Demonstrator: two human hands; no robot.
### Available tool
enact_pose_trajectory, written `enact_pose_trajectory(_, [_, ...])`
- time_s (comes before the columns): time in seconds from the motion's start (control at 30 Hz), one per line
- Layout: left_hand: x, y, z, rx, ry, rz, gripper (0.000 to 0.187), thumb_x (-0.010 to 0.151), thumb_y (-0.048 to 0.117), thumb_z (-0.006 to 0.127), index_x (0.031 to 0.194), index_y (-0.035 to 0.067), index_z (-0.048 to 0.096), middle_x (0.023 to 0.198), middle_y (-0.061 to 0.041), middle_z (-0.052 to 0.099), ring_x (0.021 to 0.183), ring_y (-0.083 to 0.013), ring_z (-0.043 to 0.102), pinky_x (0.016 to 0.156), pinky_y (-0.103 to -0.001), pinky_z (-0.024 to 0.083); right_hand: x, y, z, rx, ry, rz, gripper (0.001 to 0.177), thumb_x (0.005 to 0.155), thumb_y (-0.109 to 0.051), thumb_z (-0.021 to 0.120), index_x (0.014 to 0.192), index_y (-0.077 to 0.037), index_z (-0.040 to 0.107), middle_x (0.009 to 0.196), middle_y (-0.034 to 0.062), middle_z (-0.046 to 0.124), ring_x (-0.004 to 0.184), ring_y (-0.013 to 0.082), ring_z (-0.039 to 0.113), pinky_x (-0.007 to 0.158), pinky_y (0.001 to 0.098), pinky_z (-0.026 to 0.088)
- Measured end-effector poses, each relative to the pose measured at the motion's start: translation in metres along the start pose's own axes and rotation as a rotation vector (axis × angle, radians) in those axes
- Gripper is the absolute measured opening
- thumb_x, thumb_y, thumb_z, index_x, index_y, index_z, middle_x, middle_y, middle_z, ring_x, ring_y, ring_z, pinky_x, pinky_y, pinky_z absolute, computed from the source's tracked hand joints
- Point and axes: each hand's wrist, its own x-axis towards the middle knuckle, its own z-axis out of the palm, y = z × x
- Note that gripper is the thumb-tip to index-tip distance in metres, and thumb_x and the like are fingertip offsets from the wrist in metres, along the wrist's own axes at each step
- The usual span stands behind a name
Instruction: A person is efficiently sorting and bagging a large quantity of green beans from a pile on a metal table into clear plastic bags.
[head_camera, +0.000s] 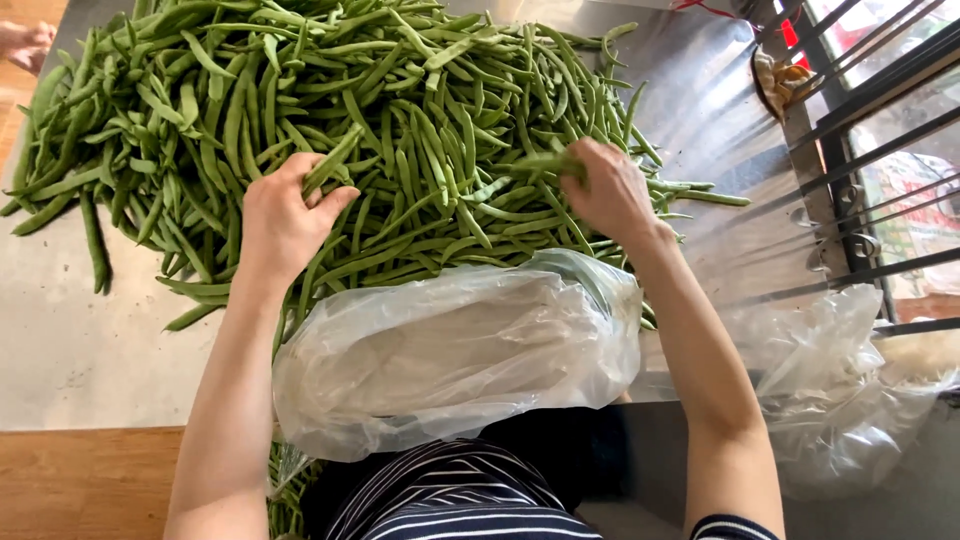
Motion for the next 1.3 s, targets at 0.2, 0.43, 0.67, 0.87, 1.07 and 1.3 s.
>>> enact_pose_trajectory(0.2, [0.016, -0.015, 0.02, 0.108, -0.09, -0.131, 0.013, 0.095, 0.019, 0.078, 0.105, 0.011, 0.075, 0.069, -0.014, 0.067, 0.074, -0.0411, 0.069, 0.071, -0.051, 0.055, 0.007, -0.004, -0.008, 0.222, -0.037, 0.104, 0.014, 0.1, -0.024, 0.067, 0.106, -0.013, 0.06, 0.076, 0.0107, 0.061, 0.076, 0.0366, 0.068, 0.072, 0.0503, 0.05])
enact_pose_trajectory(0.43, [0.013, -0.043, 0.041, 0.282, -0.268, -0.249, 0.033, 0.089, 0.014, 0.069, 0.119, 0.025, 0.078, 0.091, -0.005, 0.075, 0.088, -0.0344, 0.072, 0.079, -0.049, 0.059, 0.019, 0.015, 0.03, 0.095, -0.116, 0.105, 0.025, 0.084, -0.034, 0.08, 0.088, -0.013, 0.068, 0.068, 0.0138, 0.063, 0.076, 0.0407, 0.069, 0.072, 0.05, 0.053])
enact_pose_trajectory(0.67, [0.018, -0.062, 0.046, 0.323, -0.311, -0.091, 0.033, 0.086, 0.008, 0.075, 0.113, 0.026, 0.08, 0.091, -0.006, 0.071, 0.089, -0.032, 0.071, 0.08, -0.048, 0.061, 0.02, 0.025, 0.024, 0.098, -0.05, 0.089, 0.02, 0.086, -0.022, 0.079, 0.1, -0.013, 0.069, 0.092, 0.015, 0.066, 0.092, 0.0401, 0.069, 0.084, 0.0524, 0.054])
enact_pose_trajectory(0.87, [0.052, -0.021, -0.004, -0.117, -0.342, -0.131, 0.009, 0.092, -0.006, 0.08, 0.099, -0.008, 0.076, 0.096, -0.015, 0.069, 0.078, -0.0218, 0.061, 0.071, -0.023, 0.056, 0.007, -0.03, -0.071, 0.667, 0.097, 0.374, 0.023, 0.107, -0.005, 0.052, 0.13, -0.01, 0.052, 0.101, 0.0063, 0.065, 0.063, 0.0074, 0.052, 0.048, 0.0189, 0.048])
enact_pose_trajectory(1.07, [0.065, -0.019, -0.015, -0.45, -0.018, 0.08, 0.018, 0.11, -0.015, 0.065, 0.104, 0.002, 0.065, 0.107, -0.015, 0.072, 0.118, -0.0294, 0.073, 0.096, -0.035, 0.06, -0.034, -0.075, -0.118, 1.73, 0.201, 0.328, 0.032, 0.101, -0.042, 0.059, 0.108, -0.01, 0.06, 0.07, -0.0049, 0.057, 0.058, 0.0065, 0.062, 0.055, 0.0221, 0.065])
enact_pose_trajectory(1.3, [0.043, 0.067, -0.047, -0.553, 0.111, 0.148, 0.023, 0.124, 0.015, 0.045, 0.113, -0.004, 0.054, 0.106, -0.025, 0.074, 0.05, -0.0101, 0.027, 0.047, -0.026, 0.021, -0.074, -0.11, -0.083, 1.91, -0.316, -0.178, 0.014, 0.11, -0.026, 0.06, 0.106, -0.014, 0.067, 0.081, -0.0036, 0.059, 0.05, 0.0007, 0.042, 0.042, 0.0133, 0.041])
